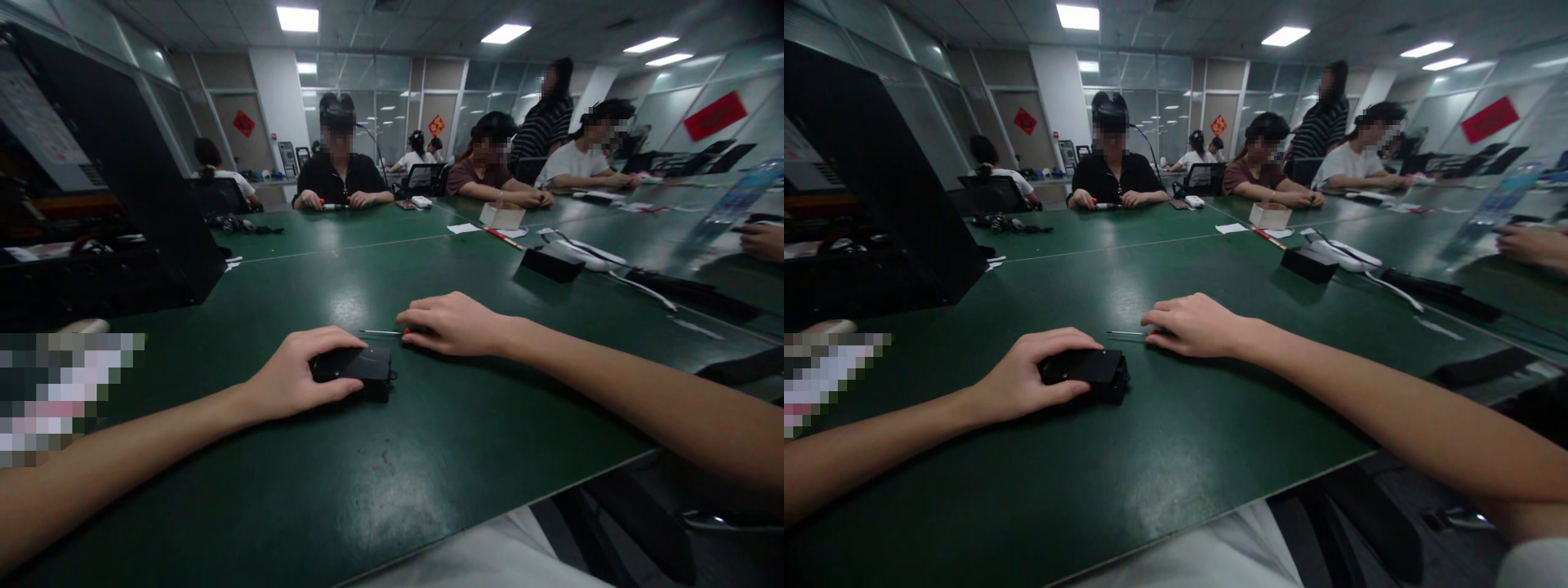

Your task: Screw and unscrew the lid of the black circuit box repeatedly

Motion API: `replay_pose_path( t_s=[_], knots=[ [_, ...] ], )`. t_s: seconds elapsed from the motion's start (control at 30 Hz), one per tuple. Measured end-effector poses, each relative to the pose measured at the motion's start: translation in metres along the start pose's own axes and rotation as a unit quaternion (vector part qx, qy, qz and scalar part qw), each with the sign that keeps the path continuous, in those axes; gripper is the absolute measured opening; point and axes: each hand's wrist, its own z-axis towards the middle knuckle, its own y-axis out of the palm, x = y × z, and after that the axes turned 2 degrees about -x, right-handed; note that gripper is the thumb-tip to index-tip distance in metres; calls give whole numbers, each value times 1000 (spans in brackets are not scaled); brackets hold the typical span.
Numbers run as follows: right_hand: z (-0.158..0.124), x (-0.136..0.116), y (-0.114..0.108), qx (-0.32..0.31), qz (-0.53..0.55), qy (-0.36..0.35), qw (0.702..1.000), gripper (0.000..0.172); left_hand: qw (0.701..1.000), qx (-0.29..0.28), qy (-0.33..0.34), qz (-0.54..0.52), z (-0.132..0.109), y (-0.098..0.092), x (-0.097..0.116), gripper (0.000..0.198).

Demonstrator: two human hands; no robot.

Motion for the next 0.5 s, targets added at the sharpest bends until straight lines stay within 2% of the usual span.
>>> replay_pose_path(
  t_s=[0.1, 0.2, 0.27, 0.37, 0.5],
  knots=[
    [0, -12, -5, 95, 11, -46, 994, 40, 1000, 0, 0, 3, 0, -1, 1, 34],
    [0, -31, -10, 151, 44, -108, 982, 51, 1000, 7, -5, 3, 1, 1, 4, 33],
    [1, -43, -10, 163, 50, -123, 978, 55, 1000, 17, -16, -1, 2, 5, 8, 33],
    [3, -56, -7, 166, 58, -115, 978, 47, 999, 28, -25, -11, 3, 9, 15, 32],
    [3, -58, -2, 180, 93, -102, 974, 38, 999, 39, -18, -21, 2, 12, 17, 33]
  ],
)
